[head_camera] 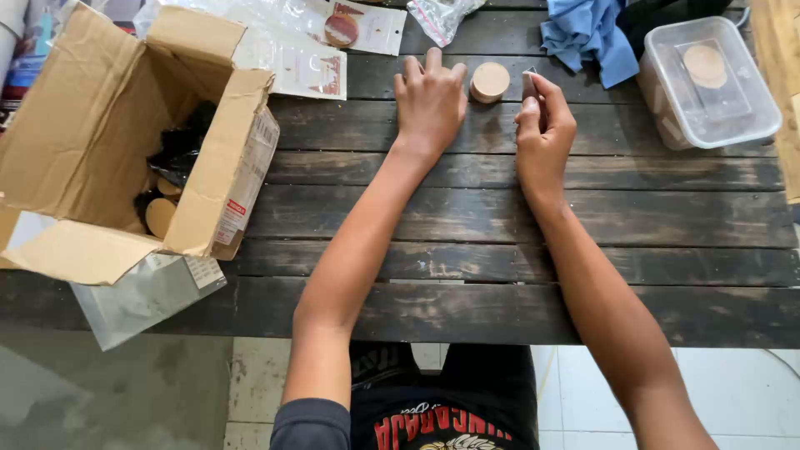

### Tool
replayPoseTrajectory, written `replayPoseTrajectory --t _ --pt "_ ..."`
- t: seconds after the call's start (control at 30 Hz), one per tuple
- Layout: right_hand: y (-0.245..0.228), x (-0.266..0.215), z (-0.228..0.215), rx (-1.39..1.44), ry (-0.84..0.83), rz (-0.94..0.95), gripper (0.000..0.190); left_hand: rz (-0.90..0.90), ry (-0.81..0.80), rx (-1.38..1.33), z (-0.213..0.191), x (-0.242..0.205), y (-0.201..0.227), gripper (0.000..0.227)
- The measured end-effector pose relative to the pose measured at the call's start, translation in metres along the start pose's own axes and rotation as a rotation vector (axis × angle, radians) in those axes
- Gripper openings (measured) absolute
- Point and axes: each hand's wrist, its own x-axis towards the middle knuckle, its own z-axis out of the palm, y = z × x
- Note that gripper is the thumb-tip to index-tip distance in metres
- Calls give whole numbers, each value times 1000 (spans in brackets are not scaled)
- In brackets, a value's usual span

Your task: The person repeatedly picks up small round wooden pieces from a cardboard box and smooths their edges using a small metal tool. The person handles each piece one at a time, rotating it while scraping the edges, then places it on the table. The process continues throughout the clip.

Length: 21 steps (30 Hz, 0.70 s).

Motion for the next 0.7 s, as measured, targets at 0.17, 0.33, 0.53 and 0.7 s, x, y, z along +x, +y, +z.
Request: replayPoseTrajectory --t 0.17,0.33,0.53,0.7 --pt "-1 0 -2 -1 -18 -29 28 -4 -19 19 0 -1 -1 19" --pt "7 1 -3 8 -11 -56 28 -73 -200 -185 -32 7 -15 25" --pt "4 0 -4 38 -18 7 29 -197 -145 -297 -130 -6 -35 43" --pt "18 3 -1 63 3 -54 27 -188 101 -707 -286 -75 -18 30"
